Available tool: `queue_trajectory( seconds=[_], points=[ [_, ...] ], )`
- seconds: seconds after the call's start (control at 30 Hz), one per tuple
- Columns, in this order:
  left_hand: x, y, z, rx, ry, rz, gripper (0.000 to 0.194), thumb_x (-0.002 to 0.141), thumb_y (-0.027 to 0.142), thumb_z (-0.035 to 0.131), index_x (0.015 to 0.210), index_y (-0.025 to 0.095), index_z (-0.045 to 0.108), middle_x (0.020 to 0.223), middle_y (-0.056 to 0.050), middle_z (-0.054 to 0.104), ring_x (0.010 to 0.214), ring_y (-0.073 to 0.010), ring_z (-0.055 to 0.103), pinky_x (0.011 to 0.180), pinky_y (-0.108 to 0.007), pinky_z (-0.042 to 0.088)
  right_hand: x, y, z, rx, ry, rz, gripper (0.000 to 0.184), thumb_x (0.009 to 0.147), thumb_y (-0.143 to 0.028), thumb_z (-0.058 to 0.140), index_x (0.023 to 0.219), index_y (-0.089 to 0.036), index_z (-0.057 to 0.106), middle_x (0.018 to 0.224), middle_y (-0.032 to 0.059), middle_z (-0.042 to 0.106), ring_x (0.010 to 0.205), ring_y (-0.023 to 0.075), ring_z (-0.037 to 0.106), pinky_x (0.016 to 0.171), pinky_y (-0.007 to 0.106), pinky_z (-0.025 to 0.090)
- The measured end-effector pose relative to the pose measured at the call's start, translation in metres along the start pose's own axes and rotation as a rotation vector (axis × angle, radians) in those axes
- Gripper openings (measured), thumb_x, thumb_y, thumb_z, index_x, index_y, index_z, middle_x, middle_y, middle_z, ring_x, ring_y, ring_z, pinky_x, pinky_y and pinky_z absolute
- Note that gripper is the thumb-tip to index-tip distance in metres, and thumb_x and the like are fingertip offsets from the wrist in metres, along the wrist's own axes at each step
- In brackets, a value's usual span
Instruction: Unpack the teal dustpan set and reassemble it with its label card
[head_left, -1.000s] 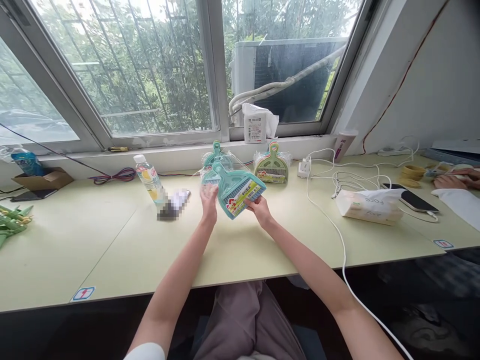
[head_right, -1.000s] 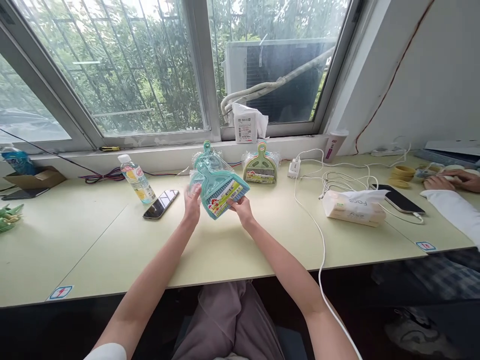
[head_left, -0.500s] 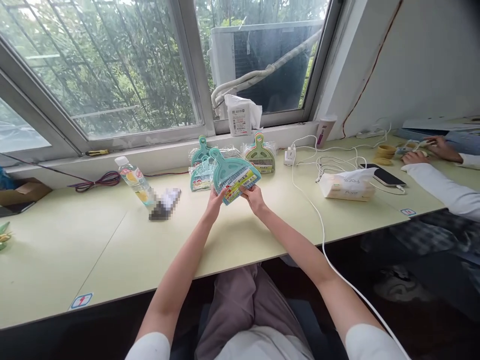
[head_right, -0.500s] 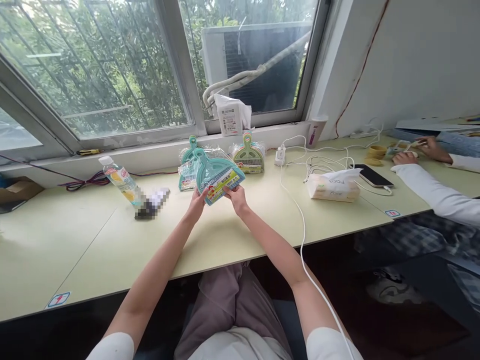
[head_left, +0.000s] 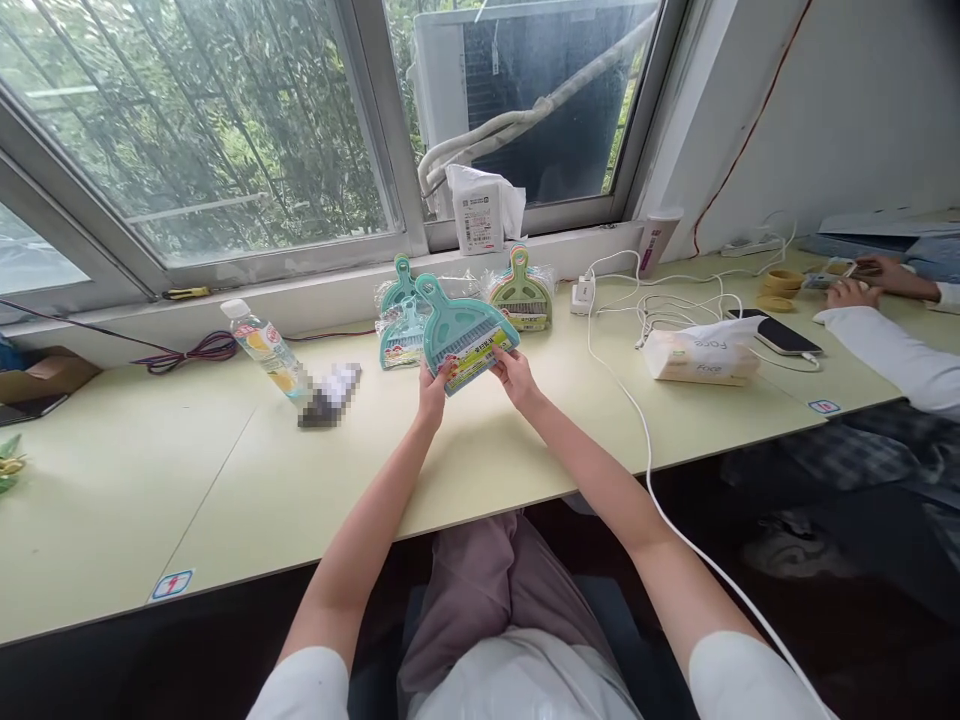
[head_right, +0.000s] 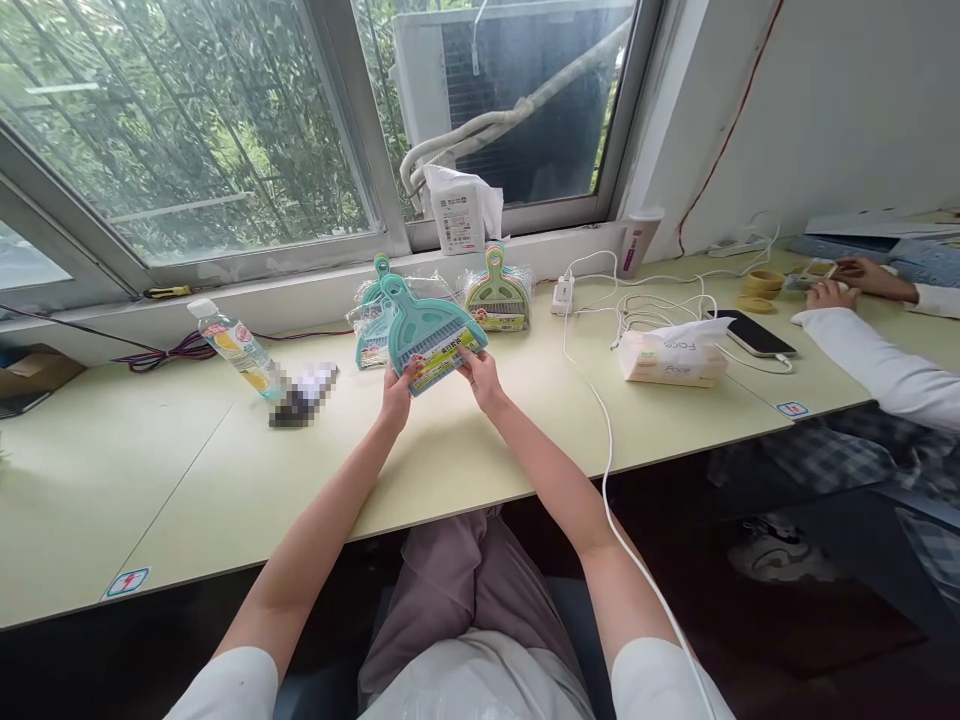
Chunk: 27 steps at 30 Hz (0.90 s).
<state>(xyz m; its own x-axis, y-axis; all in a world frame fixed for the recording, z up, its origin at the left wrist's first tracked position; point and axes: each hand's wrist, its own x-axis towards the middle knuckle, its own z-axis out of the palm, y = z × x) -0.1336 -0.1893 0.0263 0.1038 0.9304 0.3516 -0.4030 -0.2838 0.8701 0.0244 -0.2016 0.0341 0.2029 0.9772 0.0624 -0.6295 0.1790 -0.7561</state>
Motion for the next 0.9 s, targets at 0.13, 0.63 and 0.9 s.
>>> queue_trajectory(
  seconds=[0.13, 0.63, 0.9],
  points=[
    [0.0, -0.003, 0.003, 0.051, -0.033, 0.041, 0.05, 0.074, 0.042, 0.072, 0.116, 0.024, 0.052, 0.117, -0.007, 0.064, 0.112, -0.0245, 0.059, 0.095, -0.039, 0.049, 0.005, 0.001, -0.007, 0.017, 0.093, 0.007, 0.022, 0.074, -0.029, 0.075, 0.09, -0.018, 0.065, 0.095, 0.0029, 0.074, 0.093, 0.0171, 0.07, 0.085, 0.028, 0.06],
    [-0.003, -0.014, 0.008, 0.208, -0.044, 0.128, 0.045, 0.077, 0.044, 0.065, 0.114, 0.023, 0.051, 0.11, -0.007, 0.058, 0.112, -0.0257, 0.054, 0.098, -0.041, 0.044, 0.014, 0.002, -0.019, -0.004, 0.227, 0.019, 0.021, 0.079, -0.036, 0.067, 0.089, -0.018, 0.062, 0.096, 0.0054, 0.073, 0.101, 0.0183, 0.068, 0.085, 0.029, 0.059],
    [-0.001, -0.012, 0.0, 0.182, 0.007, 0.127, 0.05, 0.076, 0.044, 0.066, 0.118, 0.024, 0.051, 0.115, -0.007, 0.059, 0.115, -0.0252, 0.055, 0.097, -0.039, 0.046, -0.005, 0.01, -0.006, -0.034, -0.113, 0.028, 0.029, 0.074, -0.032, 0.074, 0.1, -0.022, 0.064, 0.114, 0.0022, 0.07, 0.118, 0.0191, 0.06, 0.098, 0.031, 0.055]
  ],
)
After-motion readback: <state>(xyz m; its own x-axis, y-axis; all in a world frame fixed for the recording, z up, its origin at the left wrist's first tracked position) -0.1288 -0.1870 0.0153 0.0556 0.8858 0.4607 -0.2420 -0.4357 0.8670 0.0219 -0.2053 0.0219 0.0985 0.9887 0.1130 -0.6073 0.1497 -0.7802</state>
